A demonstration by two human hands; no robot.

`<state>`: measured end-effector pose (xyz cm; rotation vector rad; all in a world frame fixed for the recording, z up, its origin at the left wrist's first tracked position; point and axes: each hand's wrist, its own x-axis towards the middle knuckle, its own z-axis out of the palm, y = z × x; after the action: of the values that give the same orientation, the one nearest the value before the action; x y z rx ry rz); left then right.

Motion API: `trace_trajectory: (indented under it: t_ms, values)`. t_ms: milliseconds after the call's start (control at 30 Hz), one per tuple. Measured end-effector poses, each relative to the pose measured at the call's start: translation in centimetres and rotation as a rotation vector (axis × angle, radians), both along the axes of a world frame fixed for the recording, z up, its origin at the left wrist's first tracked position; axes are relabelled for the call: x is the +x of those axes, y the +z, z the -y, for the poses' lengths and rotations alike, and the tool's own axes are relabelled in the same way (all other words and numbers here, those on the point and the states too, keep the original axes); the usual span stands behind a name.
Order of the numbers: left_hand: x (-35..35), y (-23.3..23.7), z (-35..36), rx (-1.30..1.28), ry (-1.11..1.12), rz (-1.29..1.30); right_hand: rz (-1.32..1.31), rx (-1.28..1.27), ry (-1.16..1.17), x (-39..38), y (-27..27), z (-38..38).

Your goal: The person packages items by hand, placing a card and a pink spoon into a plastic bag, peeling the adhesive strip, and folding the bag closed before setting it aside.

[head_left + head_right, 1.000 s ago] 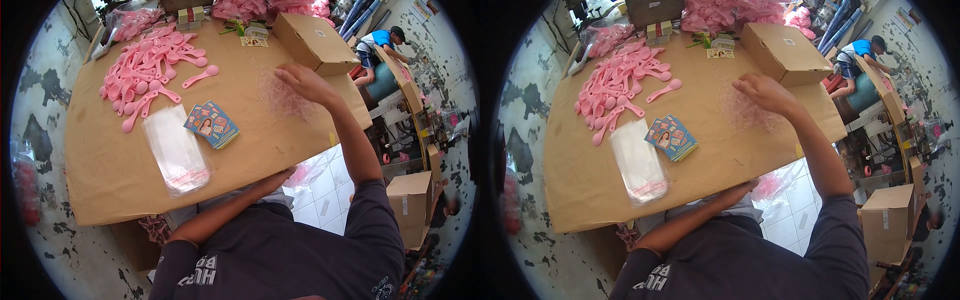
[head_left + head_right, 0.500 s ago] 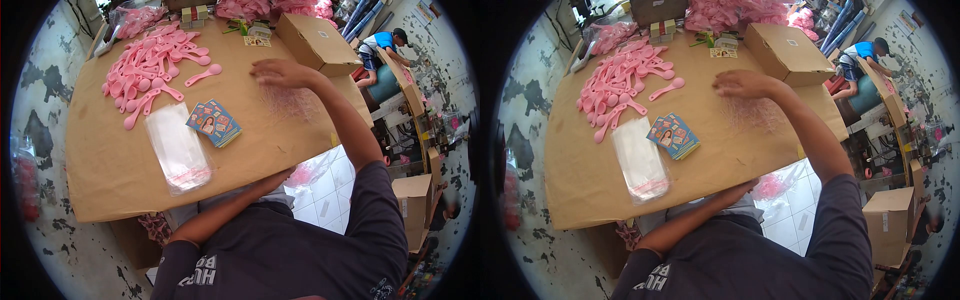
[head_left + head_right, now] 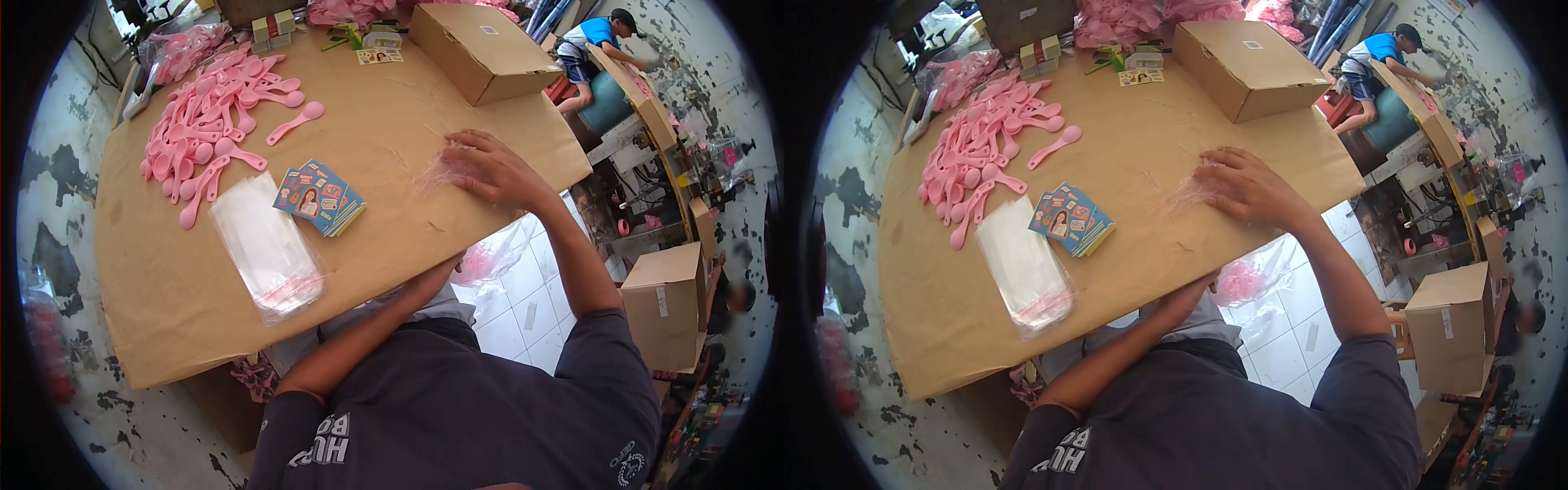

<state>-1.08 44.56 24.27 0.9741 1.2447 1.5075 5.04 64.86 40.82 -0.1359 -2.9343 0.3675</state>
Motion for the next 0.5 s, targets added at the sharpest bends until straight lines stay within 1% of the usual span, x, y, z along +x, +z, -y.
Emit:
trace_trajectory:
  t_ms: [33,133,233,400,467,500]
  values:
    - [0.0,0.1,0.0,0.0,-0.004,-0.001,-0.014,-0.039,-0.033,0.3,-0.1,0.3]
    - [-0.1,-0.2,-0.2,-0.041,0.015,-0.053,-0.058,-0.022,-0.027,1.4,-0.6,0.9]
    - [0.3,-0.1,-0.1,-0.039,0.063,0.095,-0.082,-0.074,-0.032,2.6,-0.9,1.8]
    - [0.3,1.2,0.1,-0.062,0.06,0.213,-0.153,-0.114,-0.056,4.3,-1.3,3.3]
    - [0.3,1.0,0.0,-0.023,0.072,0.271,-0.175,-0.121,-0.068,4.9,-1.8,3.7]
    - [0.4,0.9,-0.1,0.0,0.067,0.347,-0.201,-0.104,-0.08,5.2,-2.0,4.0]
